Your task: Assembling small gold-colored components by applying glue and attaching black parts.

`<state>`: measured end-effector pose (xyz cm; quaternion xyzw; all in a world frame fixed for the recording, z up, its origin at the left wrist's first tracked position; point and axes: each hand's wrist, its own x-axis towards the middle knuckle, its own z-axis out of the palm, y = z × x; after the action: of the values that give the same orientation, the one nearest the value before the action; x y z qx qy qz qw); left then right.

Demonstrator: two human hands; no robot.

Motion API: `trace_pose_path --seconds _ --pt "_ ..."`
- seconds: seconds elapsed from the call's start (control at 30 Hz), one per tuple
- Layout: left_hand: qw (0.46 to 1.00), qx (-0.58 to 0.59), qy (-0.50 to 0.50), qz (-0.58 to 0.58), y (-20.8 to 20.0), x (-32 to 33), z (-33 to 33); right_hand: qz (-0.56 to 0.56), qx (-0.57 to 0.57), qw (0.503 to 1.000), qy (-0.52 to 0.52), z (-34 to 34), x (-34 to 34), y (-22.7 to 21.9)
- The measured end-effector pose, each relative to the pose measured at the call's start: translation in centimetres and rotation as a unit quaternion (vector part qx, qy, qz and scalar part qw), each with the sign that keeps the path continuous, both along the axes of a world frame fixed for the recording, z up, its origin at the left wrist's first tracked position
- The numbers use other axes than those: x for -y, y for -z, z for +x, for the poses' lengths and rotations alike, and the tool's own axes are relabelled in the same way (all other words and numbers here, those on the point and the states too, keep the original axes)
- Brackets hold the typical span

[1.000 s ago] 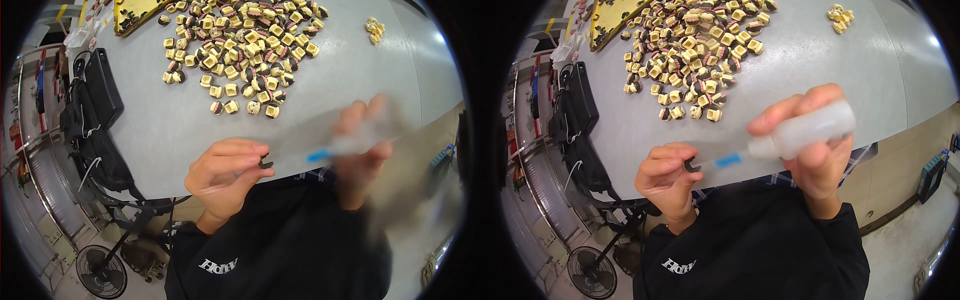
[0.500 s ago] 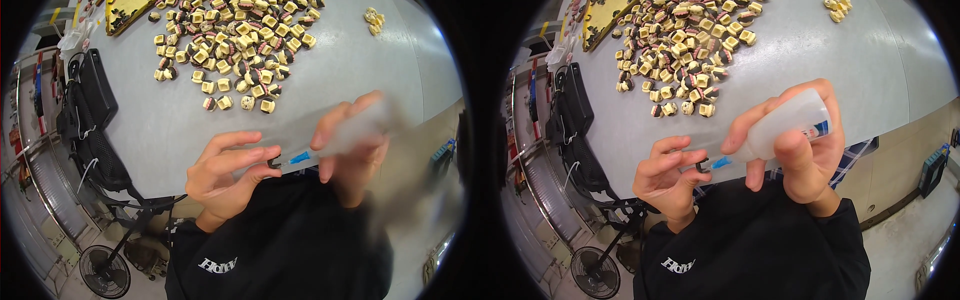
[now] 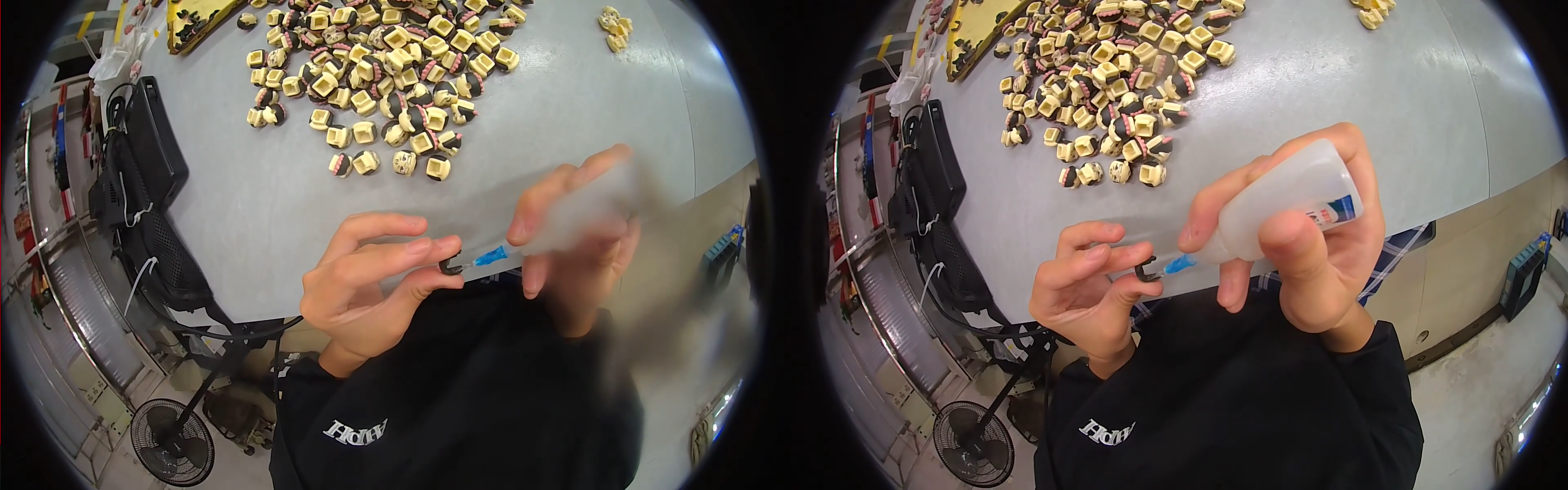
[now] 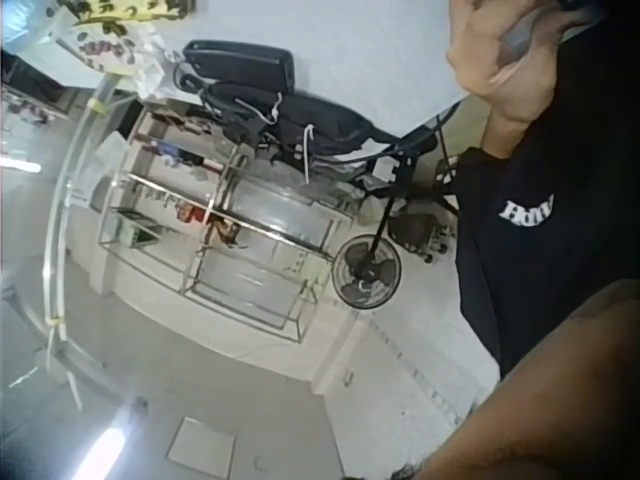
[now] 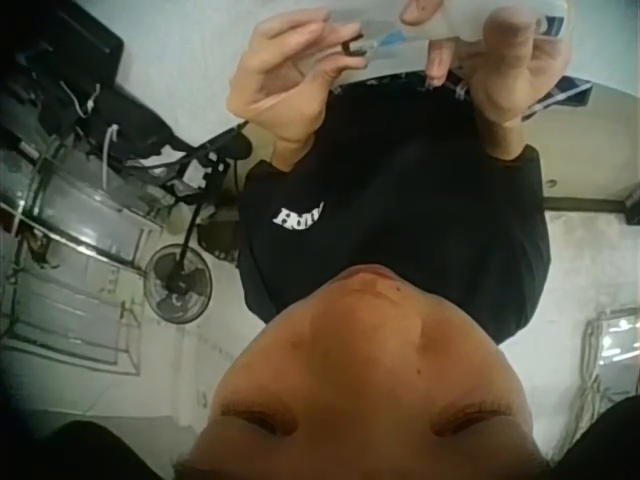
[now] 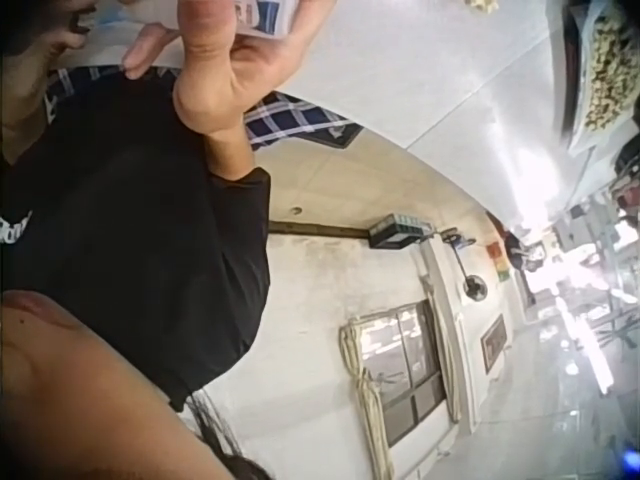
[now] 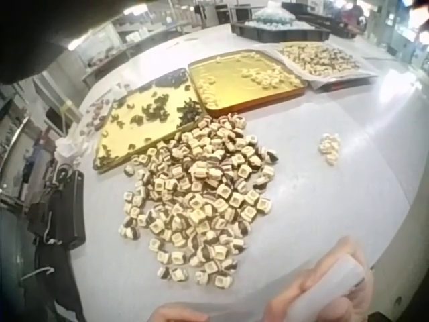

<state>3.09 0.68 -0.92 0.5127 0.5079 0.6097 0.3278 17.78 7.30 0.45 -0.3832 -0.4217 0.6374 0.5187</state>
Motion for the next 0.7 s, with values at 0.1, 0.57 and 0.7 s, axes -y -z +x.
trace_pose_path --seconds 0.1,0.57,0.7 --pt "1.0 0.013 0.001 -0.006 -0.06 0.06 0.0 -0.005 0.019 1.0 0.004 0.13 -0.01 0.01" --pt "1.0 0.008 0.009 -0.016 -0.04 0.21 -0.2 0.013 -0.013 1.0 0.015 -0.14 0.15 0.33" --pt "1.0 -0.016 0.012 -0.013 -0.14 0.11 -0.69 0.022 -0.022 0.999 0.011 0.4 -0.23 0.4"
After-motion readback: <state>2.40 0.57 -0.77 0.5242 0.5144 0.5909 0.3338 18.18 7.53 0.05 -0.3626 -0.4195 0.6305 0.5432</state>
